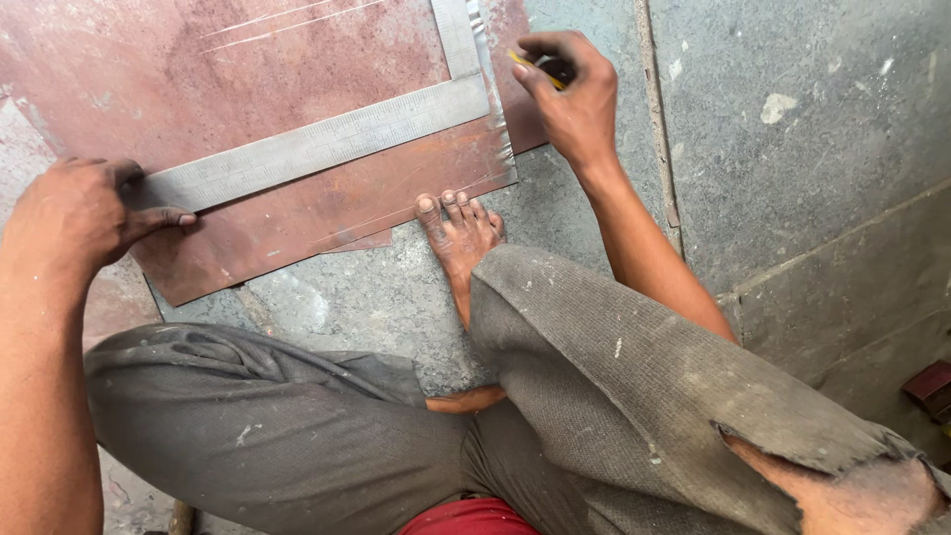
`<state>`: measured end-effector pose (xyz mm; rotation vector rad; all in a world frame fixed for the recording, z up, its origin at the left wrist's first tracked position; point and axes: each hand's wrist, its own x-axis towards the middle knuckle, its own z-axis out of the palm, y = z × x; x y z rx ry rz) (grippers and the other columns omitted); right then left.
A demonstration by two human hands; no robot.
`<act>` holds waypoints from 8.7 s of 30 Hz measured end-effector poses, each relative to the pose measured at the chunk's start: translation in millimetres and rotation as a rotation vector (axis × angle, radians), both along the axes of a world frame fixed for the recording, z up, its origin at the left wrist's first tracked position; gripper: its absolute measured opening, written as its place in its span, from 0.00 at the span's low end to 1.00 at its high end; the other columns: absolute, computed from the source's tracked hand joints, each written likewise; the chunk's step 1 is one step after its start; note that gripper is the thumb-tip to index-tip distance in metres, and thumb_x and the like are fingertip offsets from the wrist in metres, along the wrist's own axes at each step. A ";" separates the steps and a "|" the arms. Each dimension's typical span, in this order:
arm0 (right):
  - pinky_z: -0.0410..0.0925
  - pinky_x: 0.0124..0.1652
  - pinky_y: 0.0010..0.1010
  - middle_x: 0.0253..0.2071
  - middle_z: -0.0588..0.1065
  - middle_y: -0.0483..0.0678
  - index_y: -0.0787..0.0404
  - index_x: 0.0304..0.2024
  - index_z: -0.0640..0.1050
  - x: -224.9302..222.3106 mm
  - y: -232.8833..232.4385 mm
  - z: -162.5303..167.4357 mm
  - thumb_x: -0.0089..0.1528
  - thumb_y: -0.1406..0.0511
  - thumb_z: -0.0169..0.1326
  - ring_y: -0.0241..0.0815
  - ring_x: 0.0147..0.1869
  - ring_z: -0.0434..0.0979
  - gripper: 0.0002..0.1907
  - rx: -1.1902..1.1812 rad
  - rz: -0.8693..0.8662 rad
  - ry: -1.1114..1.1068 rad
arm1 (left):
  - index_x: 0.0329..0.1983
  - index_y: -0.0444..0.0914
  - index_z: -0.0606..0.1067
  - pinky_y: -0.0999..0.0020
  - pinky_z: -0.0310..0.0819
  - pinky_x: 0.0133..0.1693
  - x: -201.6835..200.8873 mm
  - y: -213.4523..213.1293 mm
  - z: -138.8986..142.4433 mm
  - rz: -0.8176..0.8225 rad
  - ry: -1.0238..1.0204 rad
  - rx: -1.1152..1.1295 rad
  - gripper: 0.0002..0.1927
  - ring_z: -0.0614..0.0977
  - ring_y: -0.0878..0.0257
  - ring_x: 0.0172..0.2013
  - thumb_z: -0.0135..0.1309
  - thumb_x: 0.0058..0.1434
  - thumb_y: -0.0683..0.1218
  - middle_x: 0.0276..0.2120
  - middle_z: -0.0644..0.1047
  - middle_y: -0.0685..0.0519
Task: The person sits on the floor and uses a large L-square ruler and a yellow marker to draw straight lines on several reddish-brown metal sheets. They align the ruler on the sheets and draw lines along its edges to create a grid pattern.
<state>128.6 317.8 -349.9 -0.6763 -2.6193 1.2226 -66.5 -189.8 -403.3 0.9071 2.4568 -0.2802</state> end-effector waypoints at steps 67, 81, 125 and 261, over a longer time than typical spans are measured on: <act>0.75 0.45 0.40 0.40 0.79 0.54 0.62 0.39 0.83 -4.7 -76.1 12.6 0.59 0.70 0.61 0.54 0.44 0.83 0.06 0.057 0.544 -0.482 | 0.46 0.41 0.83 0.48 0.77 0.45 -7.8 19.1 26.8 0.193 -0.133 0.134 0.37 0.82 0.41 0.42 0.72 0.39 0.69 0.38 0.82 0.41; 0.73 0.38 0.40 0.43 0.75 0.51 0.63 0.43 0.78 -45.4 -183.4 1.4 0.63 0.67 0.64 0.51 0.42 0.81 0.09 0.055 0.602 0.039 | 0.42 0.38 0.84 0.49 0.77 0.46 -11.6 26.6 26.3 0.287 -0.136 0.204 0.36 0.82 0.40 0.42 0.79 0.33 0.62 0.37 0.82 0.40; 0.74 0.42 0.46 0.37 0.79 0.61 0.63 0.33 0.81 -31.9 -203.0 -35.4 0.58 0.68 0.59 0.59 0.43 0.81 0.04 0.241 0.976 -0.790 | 0.43 0.38 0.83 0.49 0.77 0.45 -16.7 27.2 26.6 0.318 -0.163 0.259 0.36 0.83 0.41 0.41 0.78 0.33 0.63 0.36 0.82 0.41; 0.75 0.48 0.36 0.44 0.81 0.56 0.66 0.46 0.81 10.6 -43.2 -24.3 0.58 0.67 0.65 0.48 0.47 0.84 0.15 -0.032 -0.057 -0.129 | 0.49 0.29 0.72 0.52 0.79 0.45 56.9 228.3 76.5 0.857 -0.077 0.985 0.34 0.85 0.45 0.41 0.69 0.52 0.59 0.40 0.82 0.38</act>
